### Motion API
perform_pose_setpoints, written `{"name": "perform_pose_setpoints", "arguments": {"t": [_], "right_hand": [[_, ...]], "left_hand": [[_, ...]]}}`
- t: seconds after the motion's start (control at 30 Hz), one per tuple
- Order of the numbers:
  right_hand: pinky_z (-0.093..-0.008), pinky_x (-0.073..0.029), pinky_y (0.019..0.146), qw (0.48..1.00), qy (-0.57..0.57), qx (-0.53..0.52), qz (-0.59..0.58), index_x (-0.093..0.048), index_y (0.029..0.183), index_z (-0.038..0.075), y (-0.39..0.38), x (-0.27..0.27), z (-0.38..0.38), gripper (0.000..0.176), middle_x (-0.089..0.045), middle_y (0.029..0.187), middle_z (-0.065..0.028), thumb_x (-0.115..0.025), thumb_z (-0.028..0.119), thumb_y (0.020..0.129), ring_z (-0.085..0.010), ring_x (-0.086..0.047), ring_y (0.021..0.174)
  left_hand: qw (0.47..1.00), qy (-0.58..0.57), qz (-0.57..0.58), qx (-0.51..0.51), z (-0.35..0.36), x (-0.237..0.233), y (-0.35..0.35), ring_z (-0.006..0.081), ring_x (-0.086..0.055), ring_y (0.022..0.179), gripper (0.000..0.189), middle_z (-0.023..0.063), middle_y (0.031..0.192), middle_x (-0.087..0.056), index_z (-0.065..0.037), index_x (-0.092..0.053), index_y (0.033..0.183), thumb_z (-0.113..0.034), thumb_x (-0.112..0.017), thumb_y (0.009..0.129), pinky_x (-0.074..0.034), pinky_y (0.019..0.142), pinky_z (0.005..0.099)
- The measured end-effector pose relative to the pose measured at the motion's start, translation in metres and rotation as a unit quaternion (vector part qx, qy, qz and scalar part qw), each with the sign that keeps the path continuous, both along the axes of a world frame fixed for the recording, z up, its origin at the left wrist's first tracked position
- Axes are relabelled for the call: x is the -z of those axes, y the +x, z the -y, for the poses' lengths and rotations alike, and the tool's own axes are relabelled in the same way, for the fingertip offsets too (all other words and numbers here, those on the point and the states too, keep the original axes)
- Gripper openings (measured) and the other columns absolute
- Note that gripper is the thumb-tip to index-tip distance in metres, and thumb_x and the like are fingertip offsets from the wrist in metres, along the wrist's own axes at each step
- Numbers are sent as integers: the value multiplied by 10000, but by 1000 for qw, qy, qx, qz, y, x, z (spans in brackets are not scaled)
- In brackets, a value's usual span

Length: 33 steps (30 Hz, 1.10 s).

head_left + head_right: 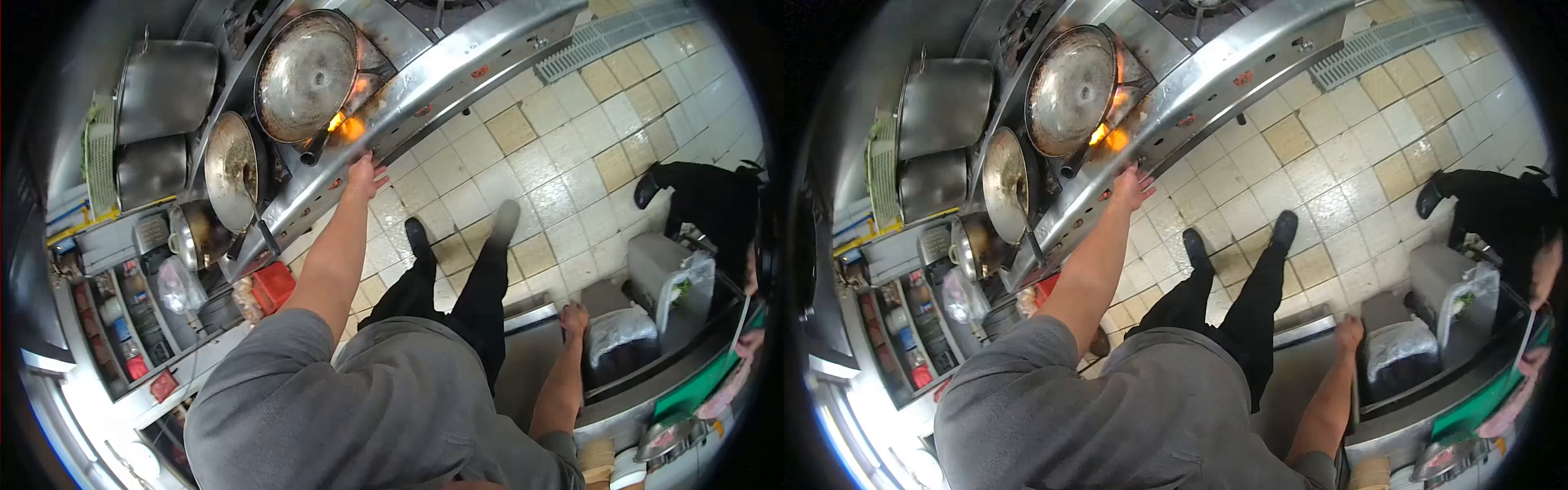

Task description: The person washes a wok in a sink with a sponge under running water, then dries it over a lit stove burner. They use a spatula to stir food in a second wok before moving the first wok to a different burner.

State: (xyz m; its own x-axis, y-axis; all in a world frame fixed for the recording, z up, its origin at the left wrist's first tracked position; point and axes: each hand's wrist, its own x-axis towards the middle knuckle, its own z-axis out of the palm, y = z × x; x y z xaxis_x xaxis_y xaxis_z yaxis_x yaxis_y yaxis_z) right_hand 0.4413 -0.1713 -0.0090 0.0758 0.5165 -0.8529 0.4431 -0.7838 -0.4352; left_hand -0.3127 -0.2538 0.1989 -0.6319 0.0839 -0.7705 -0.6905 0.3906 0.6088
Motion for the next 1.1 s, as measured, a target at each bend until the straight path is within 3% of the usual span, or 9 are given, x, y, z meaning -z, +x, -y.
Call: {"name": "perform_pose_setpoints", "arguments": {"t": [0.03, 0.1, 0.23, 0.3, 0.47, 0.57, 0.63, 0.87, 1.1], "right_hand": [[-331, -364, 334, 996, -41, 71, -37, -545, 894, 80, -4, -38, 4, 181, -456, 587, -25, -585, 249, 947, -158, -468, 417], [-329, -405, 365, 986, -116, 113, 33, -560, 952, 90, -1, -42, 27, 181, -480, 609, -32, -584, 269, 955, -152, -481, 440], [-324, -441, 404, 978, -175, 7, 110, -573, 1066, 114, -24, -27, 70, 204, -523, 667, -41, -572, 293, 968, -145, -509, 474], [-339, -465, 405, 986, -153, 18, 67, -624, 1052, 36, -47, -21, 82, 278, -589, 727, -59, -583, 303, 984, -171, -562, 510], [-302, -462, 425, 989, -128, 2, -75, -587, 1195, 13, -100, 20, 62, 296, -604, 767, -66, -572, 224, 987, -151, -592, 567], [-292, -481, 447, 990, -123, -3, -74, -576, 1215, 33, -143, -14, 20, 312, -630, 814, -61, -573, 264, 1004, -145, -602, 566], [-290, -487, 467, 990, -115, 49, -70, -592, 1196, 44, -157, -25, 4, 305, -641, 839, -61, -574, 284, 1009, -139, -609, 598], [-299, -467, 447, 988, -125, 38, -78, -571, 1222, 21, -103, 19, 25, 319, -628, 823, -74, -568, 261, 1012, -156, -594, 579], [-311, -527, 506, 978, -202, 44, -3, -581, 1235, 78, -65, 10, 47, 329, -656, 865, -59, -568, 311, 1002, -150, -631, 622]], "left_hand": [[999, 28, 8, -21, -2, 6, -3, 334, -479, 1287, 553, 119, 1428, -457, -143, -381, 1450, -417, -561, 1005, -411, 1041, 576], [999, 37, 7, -22, -5, 9, -1, 332, -477, 1298, 521, 119, 1427, -464, -131, -384, 1438, -400, -536, 1018, -391, 1060, 572], [994, 77, 31, -71, -3, 5, 1, 315, -502, 1285, 437, 109, 1400, -511, -91, -430, 1362, -380, -492, 1041, -385, 1071, 546], [992, 88, 32, -83, 1, 6, 1, 307, -517, 1270, 424, 101, 1364, -543, -83, -445, 1337, -380, -498, 1039, -390, 1068, 535], [992, 79, 34, -92, 1, 5, 1, 285, -554, 1217, 370, 88, 1260, -614, -82, -504, 1260, -365, -537, 1025, -411, 1040, 518], [995, 48, 21, -84, -4, 5, -1, 266, -568, 1181, 331, 79, 1224, -628, -89, -537, 1220, -340, -578, 1008, -422, 1022, 504], [996, 38, 11, -81, -1, 10, -5, 244, -556, 1209, 397, 77, 1319, -592, -78, -517, 1287, -332, -606, 995, -438, 984, 471], [997, 16, 4, -77, -9, 2, 0, 239, -545, 1228, 402, 65, 1347, -586, -109, -532, 1316, -329, -617, 991, -427, 993, 449], [997, 11, 6, -71, -7, 4, -5, 245, -539, 1232, 386, 70, 1291, -603, -113, -552, 1288, -338, -628, 984, -421, 999, 464]]}}
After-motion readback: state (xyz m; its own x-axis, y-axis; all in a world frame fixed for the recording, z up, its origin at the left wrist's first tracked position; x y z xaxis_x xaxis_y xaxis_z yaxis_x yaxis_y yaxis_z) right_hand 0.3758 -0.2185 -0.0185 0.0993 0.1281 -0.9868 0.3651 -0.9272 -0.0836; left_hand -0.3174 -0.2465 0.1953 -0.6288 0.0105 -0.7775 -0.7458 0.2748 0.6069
